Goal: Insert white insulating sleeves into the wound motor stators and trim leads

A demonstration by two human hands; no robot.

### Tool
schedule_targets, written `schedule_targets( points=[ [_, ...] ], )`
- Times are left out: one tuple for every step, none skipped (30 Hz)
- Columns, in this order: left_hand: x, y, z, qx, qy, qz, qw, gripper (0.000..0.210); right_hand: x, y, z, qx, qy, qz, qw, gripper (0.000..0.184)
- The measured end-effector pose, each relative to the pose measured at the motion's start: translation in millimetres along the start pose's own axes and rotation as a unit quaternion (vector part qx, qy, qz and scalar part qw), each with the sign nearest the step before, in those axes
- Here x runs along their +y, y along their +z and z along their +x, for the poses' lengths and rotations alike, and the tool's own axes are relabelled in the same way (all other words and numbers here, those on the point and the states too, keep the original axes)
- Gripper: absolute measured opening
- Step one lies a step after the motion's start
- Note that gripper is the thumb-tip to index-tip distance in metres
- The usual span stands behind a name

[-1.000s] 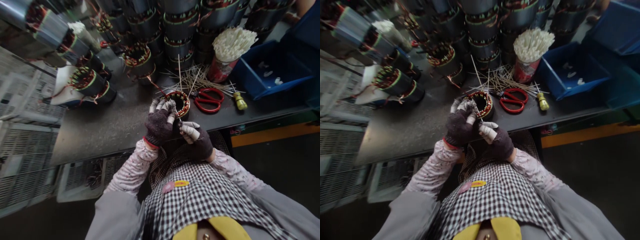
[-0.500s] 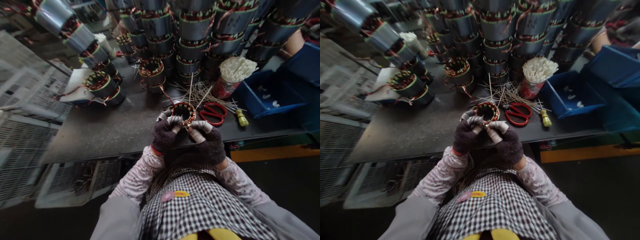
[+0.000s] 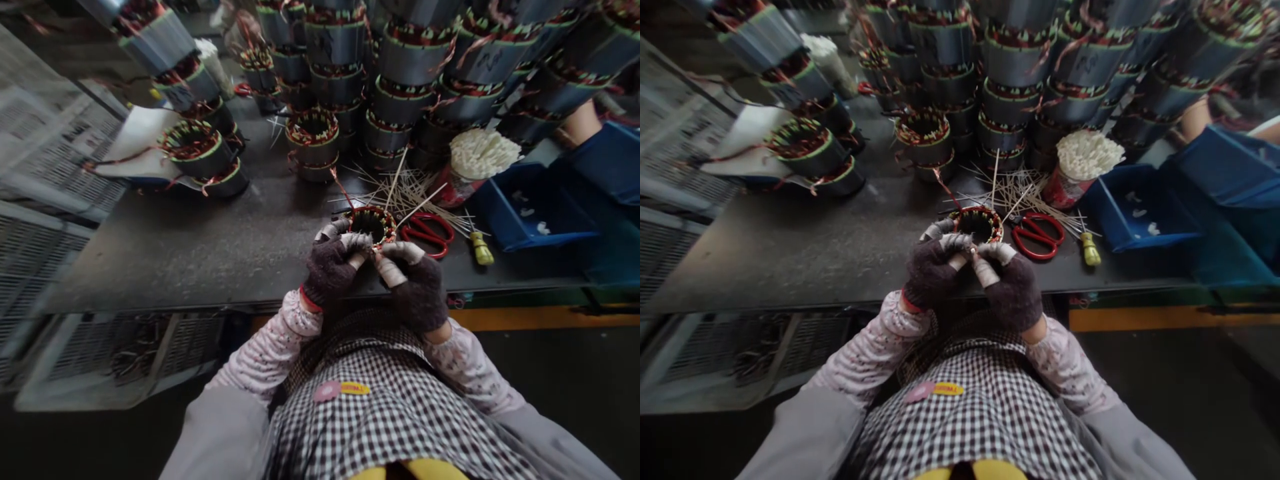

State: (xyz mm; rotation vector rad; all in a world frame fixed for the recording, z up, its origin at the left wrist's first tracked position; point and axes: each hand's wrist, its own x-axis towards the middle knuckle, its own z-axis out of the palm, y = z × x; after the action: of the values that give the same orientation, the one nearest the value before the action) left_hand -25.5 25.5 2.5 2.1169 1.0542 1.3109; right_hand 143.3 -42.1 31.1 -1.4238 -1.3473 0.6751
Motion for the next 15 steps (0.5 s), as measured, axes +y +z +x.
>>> schedule_targets(
  points=[
    [0,-0.2,0,0.000,0.005,0.002,1.000,0.010,0,0,2,-0.013,0.005,-0.009,1.000,0.018],
    [-1,-0.5,0,0.000,0.007,0.005,1.000,0.010,1,1,4,-0.026,0.013,-0.017,0.999,0.018],
    [-1,-0.9,1,-0.003,0.009,0.010,1.000,0.011,2,1,6,-0.037,0.021,-0.024,0.999,0.019],
    [-2,-1.4,1,-0.008,0.011,0.016,1.000,0.011,2,1,8,-0.046,0.025,-0.034,0.998,0.019],
    [-2,-2.1,2,-0.015,0.015,0.023,1.000,0.012,3,1,8,-0.048,0.019,-0.049,0.997,0.019],
    [-3,-2.8,2,-0.024,0.022,0.031,0.999,0.012,3,1,8,-0.045,0.000,-0.072,0.996,0.019],
    [-3,-3.5,3,-0.030,0.028,0.040,0.998,0.013,3,1,8,-0.036,-0.031,-0.101,0.994,0.019],
    [-3,-4.1,3,-0.035,0.032,0.048,0.998,0.013,2,1,7,-0.022,-0.067,-0.130,0.989,0.019],
    [-2,-4.6,4,-0.036,0.031,0.053,0.997,0.014,2,1,7,-0.002,-0.105,-0.156,0.982,0.019],
    [-1,-5.0,4,-0.034,0.028,0.054,0.998,0.015,2,1,7,0.016,-0.140,-0.174,0.975,0.020],
    [0,-5.3,4,-0.031,0.022,0.050,0.998,0.015,1,0,9,0.022,-0.167,-0.182,0.969,0.020],
    [1,-5.6,4,-0.030,0.016,0.045,0.998,0.016,1,0,11,0.017,-0.185,-0.180,0.966,0.020],
    [2,-6.0,5,-0.030,0.009,0.038,0.999,0.017,0,-1,13,0.004,-0.195,-0.174,0.965,0.020],
    [3,-6.4,5,-0.034,0.004,0.031,0.999,0.017,-2,-3,14,-0.012,-0.201,-0.164,0.966,0.019],
    [4,-6.9,6,-0.041,-0.001,0.025,0.999,0.017,-5,-5,15,-0.023,-0.207,-0.150,0.966,0.016]
  ],
)
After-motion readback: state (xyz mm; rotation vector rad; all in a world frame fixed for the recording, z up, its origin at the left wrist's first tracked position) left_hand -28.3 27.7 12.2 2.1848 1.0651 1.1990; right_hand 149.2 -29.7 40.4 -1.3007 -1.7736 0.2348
